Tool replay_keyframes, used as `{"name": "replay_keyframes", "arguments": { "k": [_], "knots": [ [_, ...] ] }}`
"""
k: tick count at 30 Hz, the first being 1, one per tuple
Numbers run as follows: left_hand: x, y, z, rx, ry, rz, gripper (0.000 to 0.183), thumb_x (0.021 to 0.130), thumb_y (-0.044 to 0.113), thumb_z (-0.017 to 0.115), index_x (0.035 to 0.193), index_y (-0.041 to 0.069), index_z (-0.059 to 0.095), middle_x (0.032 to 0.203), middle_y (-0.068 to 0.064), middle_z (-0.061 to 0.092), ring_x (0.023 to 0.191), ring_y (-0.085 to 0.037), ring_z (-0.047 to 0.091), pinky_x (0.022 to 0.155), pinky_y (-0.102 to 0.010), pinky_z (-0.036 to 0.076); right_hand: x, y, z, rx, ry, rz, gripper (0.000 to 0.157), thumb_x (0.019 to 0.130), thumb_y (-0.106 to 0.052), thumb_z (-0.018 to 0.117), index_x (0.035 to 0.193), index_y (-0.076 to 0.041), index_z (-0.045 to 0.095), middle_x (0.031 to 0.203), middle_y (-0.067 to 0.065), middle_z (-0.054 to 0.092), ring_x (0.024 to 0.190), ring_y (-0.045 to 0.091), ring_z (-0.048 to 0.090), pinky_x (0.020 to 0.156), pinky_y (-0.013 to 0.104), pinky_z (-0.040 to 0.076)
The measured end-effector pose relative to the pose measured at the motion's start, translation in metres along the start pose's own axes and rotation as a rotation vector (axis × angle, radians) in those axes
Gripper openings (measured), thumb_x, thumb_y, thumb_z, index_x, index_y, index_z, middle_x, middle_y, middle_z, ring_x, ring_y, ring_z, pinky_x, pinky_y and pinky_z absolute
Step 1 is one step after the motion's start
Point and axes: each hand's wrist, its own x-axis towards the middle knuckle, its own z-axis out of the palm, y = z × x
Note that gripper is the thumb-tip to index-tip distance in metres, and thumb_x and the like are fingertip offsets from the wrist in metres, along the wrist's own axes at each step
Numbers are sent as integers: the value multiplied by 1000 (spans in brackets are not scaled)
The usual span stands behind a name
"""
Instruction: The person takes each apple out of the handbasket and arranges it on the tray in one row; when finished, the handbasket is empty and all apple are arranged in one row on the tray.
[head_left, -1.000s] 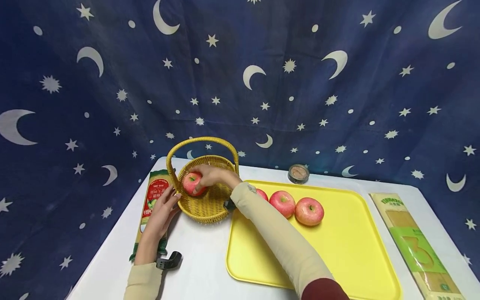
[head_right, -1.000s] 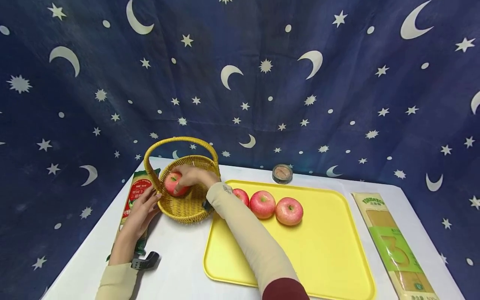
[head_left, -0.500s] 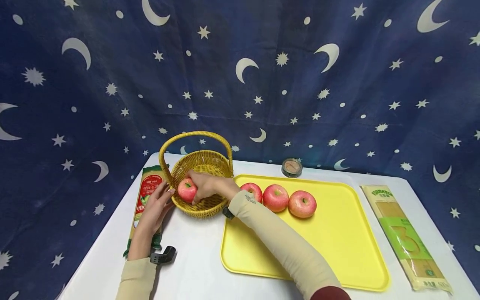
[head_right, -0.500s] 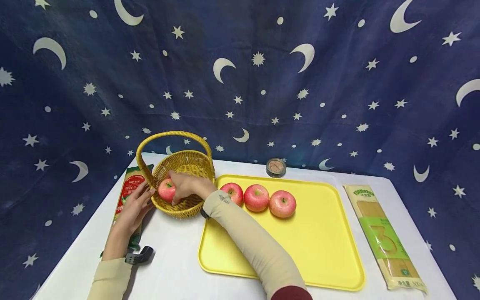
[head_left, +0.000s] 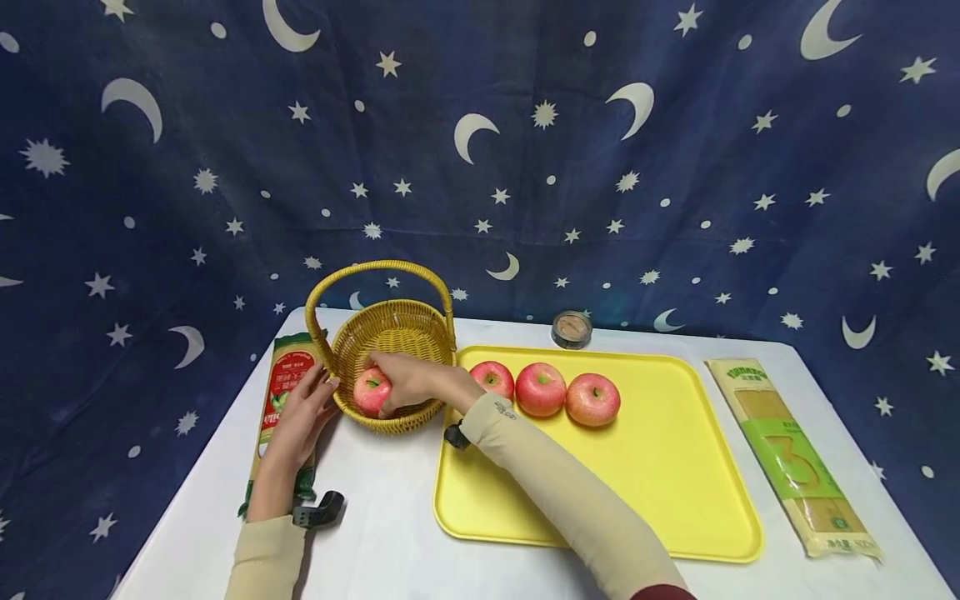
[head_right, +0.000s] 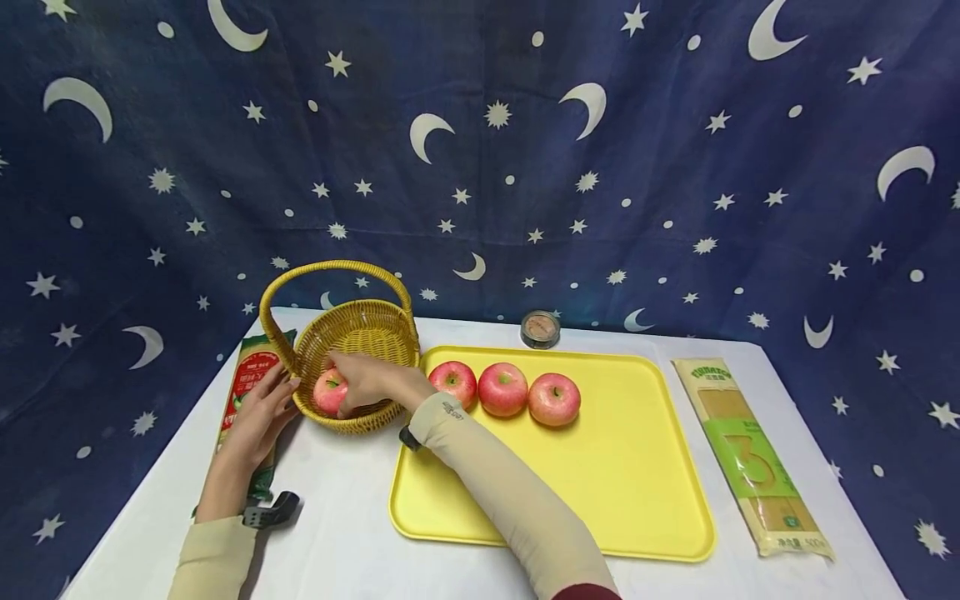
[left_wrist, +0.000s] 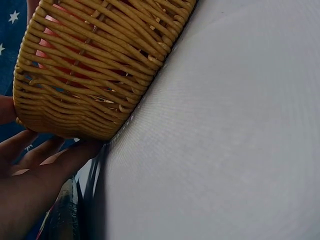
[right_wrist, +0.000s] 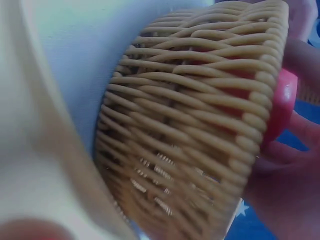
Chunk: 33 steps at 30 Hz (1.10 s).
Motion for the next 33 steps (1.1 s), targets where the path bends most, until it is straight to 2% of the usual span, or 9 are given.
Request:
{"name": "replay_keyframes", "arguments": {
  "k": [10,15,19,26,33],
  "knots": [
    [-1,1,-1,3,4,-22,70,110,27,47,167,21,6,175,-6,6,159,-32,16,127,-53,21,-30,9,-5,78,168,-34,78,81,-34,87,147,-12,50,136,2,63,121,15,59,102,24,50],
    [-1,3,0,-2,7,-18,71,110,28,47,167,21,6,175,-6,6,159,-31,17,126,-51,23,-49,16,-7,151,242,-22,78,81,-37,86,147,-15,51,134,0,64,117,14,60,99,26,52],
    [-1,3,0,-4,-1,-19,71,110,28,47,167,21,5,175,-6,5,159,-31,16,126,-50,23,-63,21,-7,188,295,-11,80,80,-40,86,148,-17,51,138,0,62,121,16,59,102,31,52],
    [-1,0,-2,-12,-14,-7,72,111,27,46,167,20,3,175,-7,3,159,-32,14,127,-53,21,-86,29,-5,227,346,4,78,81,-42,84,149,-25,50,138,-3,61,123,21,55,103,40,51],
    [-1,2,0,-16,-18,-7,73,110,28,48,167,20,3,175,-6,2,159,-31,13,127,-52,21,-111,36,-8,235,402,-18,74,81,-39,85,146,-21,53,134,-2,63,120,19,59,102,38,54]
  ]
}}
